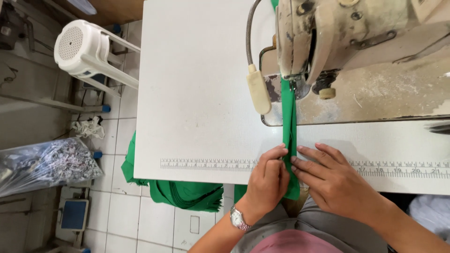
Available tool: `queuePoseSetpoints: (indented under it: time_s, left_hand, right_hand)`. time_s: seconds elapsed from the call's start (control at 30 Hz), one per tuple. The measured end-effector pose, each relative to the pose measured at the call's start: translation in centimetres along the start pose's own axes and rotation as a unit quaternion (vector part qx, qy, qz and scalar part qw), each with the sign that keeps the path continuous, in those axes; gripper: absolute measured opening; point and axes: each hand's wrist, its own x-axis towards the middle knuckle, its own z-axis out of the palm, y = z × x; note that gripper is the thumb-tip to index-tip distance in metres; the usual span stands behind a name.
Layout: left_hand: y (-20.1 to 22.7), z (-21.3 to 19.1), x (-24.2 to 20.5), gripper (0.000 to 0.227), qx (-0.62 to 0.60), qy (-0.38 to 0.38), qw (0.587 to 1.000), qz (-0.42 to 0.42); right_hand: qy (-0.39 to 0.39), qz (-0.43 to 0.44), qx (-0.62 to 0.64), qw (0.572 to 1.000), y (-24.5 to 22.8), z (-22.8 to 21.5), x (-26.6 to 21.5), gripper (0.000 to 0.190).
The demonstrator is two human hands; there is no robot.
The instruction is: Folding and sewing green fabric strips using an industrial sewing machine
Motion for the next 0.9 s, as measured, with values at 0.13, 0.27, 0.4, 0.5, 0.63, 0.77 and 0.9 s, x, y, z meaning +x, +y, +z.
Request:
queuePoseSetpoints:
  time_s: [0.13,0.27,0.4,0.5,0.63,0.77,0.9]
  left_hand:
    - [0.1,0.1,-0.1,0.002,-0.028,0.024,0.998,-0.056]
    - [0.1,0.0,0.2,0.005,-0.020,0.012,0.999,-0.045]
    - [-0.1,0.4,0.1,0.009,0.011,0.007,1.000,-0.021]
    - [-0.1,0.4,0.2,0.012,0.032,0.001,0.999,-0.016]
    - [0.0,0.1,0.0,0.003,0.011,-0.008,0.999,-0.046]
    - [0.1,0.2,0.0,0.004,-0.001,0.008,0.999,-0.045]
    - [-0.1,0.4,0.1,0.006,0.017,0.006,0.999,-0.032]
  right_hand:
    - [-0.028,0.002,0.041,0.999,0.3,-0.7,1.3,0.027]
    - [-0.035,0.009,0.085,0.996,1.3,-0.3,2.0,0.022]
    - [-0.023,-0.017,0.098,0.995,1.6,-0.1,2.5,0.010]
    - [-0.011,-0.013,0.053,0.998,1.2,-0.2,2.5,0.010]
    - [-0.002,0.005,0.033,0.999,0.6,-0.7,2.6,0.013]
    - [-0.003,-0.008,0.075,0.997,1.0,-0.2,2.3,0.012]
    - [0.002,-0.021,0.066,0.998,1.0,-0.2,2.4,0.010]
